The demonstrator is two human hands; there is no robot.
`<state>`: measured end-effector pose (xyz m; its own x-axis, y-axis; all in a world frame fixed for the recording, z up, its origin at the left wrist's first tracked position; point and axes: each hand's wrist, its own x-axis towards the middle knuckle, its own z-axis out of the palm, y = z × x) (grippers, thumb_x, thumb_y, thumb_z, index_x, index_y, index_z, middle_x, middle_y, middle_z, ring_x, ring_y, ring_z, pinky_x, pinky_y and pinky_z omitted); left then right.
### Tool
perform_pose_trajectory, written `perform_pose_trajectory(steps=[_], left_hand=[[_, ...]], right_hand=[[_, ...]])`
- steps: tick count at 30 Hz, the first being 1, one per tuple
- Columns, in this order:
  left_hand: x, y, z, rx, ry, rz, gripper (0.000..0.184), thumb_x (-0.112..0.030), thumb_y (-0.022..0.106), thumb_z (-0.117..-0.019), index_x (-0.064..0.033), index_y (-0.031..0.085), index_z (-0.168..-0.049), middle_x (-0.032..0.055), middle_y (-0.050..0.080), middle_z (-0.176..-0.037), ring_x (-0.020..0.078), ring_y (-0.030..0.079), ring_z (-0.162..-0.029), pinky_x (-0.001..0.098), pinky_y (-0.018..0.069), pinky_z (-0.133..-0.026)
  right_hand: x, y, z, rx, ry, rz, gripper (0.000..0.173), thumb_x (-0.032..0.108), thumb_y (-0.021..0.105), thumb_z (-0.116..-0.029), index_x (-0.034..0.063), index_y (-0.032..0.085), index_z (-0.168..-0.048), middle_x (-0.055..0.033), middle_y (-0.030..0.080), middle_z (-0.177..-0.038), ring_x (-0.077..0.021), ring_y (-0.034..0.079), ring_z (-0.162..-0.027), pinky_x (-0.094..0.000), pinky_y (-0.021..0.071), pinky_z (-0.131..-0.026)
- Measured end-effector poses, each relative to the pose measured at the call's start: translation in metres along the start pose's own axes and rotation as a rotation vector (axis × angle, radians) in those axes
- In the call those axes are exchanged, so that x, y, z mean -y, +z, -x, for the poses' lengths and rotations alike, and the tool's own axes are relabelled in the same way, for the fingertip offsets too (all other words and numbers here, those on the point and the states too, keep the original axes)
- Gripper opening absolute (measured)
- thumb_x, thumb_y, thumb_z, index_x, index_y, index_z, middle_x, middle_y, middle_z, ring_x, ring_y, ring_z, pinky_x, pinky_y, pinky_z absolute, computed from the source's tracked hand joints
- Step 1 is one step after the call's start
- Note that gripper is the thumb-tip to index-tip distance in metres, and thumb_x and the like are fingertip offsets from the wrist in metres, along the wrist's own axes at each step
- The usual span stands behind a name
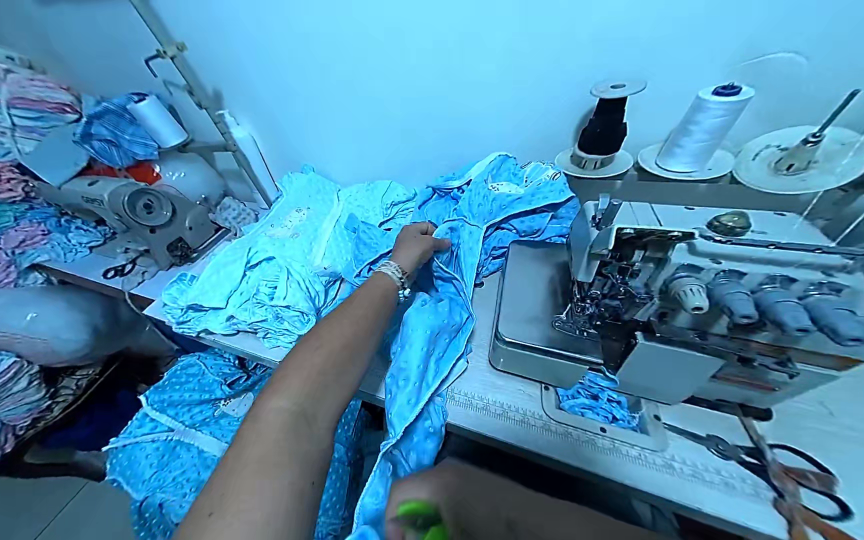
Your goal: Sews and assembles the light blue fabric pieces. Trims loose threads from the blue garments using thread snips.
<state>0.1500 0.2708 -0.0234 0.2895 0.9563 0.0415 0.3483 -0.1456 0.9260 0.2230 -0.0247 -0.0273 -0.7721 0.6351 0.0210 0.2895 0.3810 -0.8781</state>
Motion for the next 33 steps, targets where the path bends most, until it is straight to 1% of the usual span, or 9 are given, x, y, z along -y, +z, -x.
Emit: perform_pose_trajectory(steps=[2,3,5,7,10,14,18,22,33], left_hand=[[-0.014,-0.014,0.029,0.026,0.125,0.198,0.009,-0.004,0.069,-0.0915,-0.0005,0.061,-0.093,0.0093,0.065,-0.088,0.0158,0.063,-0.079,0.0361,0.0551,-0.075],[-0.021,-0.022,0.049,0.026,0.183,0.233,0.007,-0.002,0.067,-0.0899,-0.0030,0.060,-0.090,0.0058,0.064,-0.084,0.0130,0.063,-0.075,0.0331,0.0550,-0.071],[-0.027,-0.034,0.091,0.022,0.283,0.269,0.014,0.003,0.064,-0.0861,-0.0082,0.057,-0.082,-0.0006,0.060,-0.075,0.0077,0.060,-0.069,0.0273,0.0532,-0.067],[-0.021,-0.035,0.120,0.003,0.404,0.302,0.018,0.004,0.063,-0.0819,-0.0115,0.056,-0.078,-0.0049,0.060,-0.070,0.0031,0.058,-0.064,0.0226,0.0519,-0.062],[-0.011,-0.025,0.144,-0.005,0.564,0.314,0.014,0.005,0.065,-0.0806,-0.0081,0.061,-0.082,-0.0028,0.065,-0.079,0.0025,0.062,-0.071,0.0207,0.0530,-0.066],[-0.013,-0.004,0.159,-0.036,0.715,0.301,0.013,0.009,0.066,-0.0800,-0.0017,0.062,-0.087,0.0045,0.070,-0.094,0.0051,0.067,-0.084,0.0211,0.0565,-0.074],[-0.022,0.008,0.184,-0.015,0.810,0.262,0.015,0.009,0.061,-0.0857,-0.0042,0.054,-0.089,0.0067,0.062,-0.097,0.0060,0.061,-0.081,0.0166,0.0510,-0.065],[-0.016,0.017,0.180,-0.019,0.954,0.224,0.014,0.005,0.060,-0.0841,-0.0045,0.053,-0.077,0.0096,0.066,-0.101,0.0104,0.065,-0.097,0.0206,0.0546,-0.080],[-0.021,0.016,0.191,-0.026,0.972,0.104,0.016,0.008,0.056,-0.0811,-0.0038,0.053,-0.070,0.0116,0.066,-0.103,0.0136,0.064,-0.098,0.0227,0.0554,-0.080]], right_hand=[[-0.009,-0.015,0.018,-0.257,0.269,0.307,0.025,0.019,0.075,-0.0882,0.0021,0.068,-0.105,-0.0169,0.069,-0.083,-0.0354,0.070,-0.077,-0.0574,0.0552,-0.067],[-0.019,-0.022,0.026,-0.433,0.320,0.393,0.028,0.022,0.077,-0.0860,0.0032,0.069,-0.105,-0.0158,0.070,-0.083,-0.0353,0.071,-0.075,-0.0584,0.0571,-0.065],[-0.029,-0.041,0.043,-0.627,0.347,0.409,0.032,0.030,0.071,-0.0920,0.0066,0.068,-0.114,-0.0112,0.070,-0.087,-0.0281,0.069,-0.076,-0.0516,0.0578,-0.067],[-0.034,-0.055,0.047,-0.845,0.209,0.531,0.038,0.037,0.058,-0.0971,0.0078,0.069,-0.118,-0.0055,0.069,-0.086,-0.0189,0.066,-0.070,-0.0426,0.0570,-0.061],[-0.025,-0.059,0.032,-1.087,0.086,0.701,0.046,0.040,0.051,-0.1017,0.0035,0.067,-0.124,-0.0073,0.069,-0.092,-0.0170,0.065,-0.073,-0.0362,0.0559,-0.062],[-0.007,-0.050,0.016,-1.160,0.027,0.695,0.043,0.035,0.057,-0.0980,0.0021,0.069,-0.123,-0.0056,0.070,-0.089,-0.0103,0.062,-0.067,-0.0267,0.0524,-0.056],[-0.009,-0.049,0.016,-1.181,0.070,0.714,0.042,0.033,0.057,-0.0967,0.0017,0.070,-0.121,-0.0056,0.070,-0.087,-0.0104,0.063,-0.066,-0.0261,0.0526,-0.057],[-0.012,-0.052,0.025,-1.195,0.075,0.743,0.043,0.034,0.055,-0.0969,0.0024,0.070,-0.121,-0.0049,0.069,-0.087,-0.0085,0.062,-0.067,-0.0231,0.0512,-0.057],[-0.013,-0.045,0.041,-1.284,-0.057,0.843,0.040,0.029,0.061,-0.0958,-0.0020,0.071,-0.119,-0.0069,0.070,-0.085,-0.0092,0.062,-0.070,-0.0210,0.0517,-0.062]])
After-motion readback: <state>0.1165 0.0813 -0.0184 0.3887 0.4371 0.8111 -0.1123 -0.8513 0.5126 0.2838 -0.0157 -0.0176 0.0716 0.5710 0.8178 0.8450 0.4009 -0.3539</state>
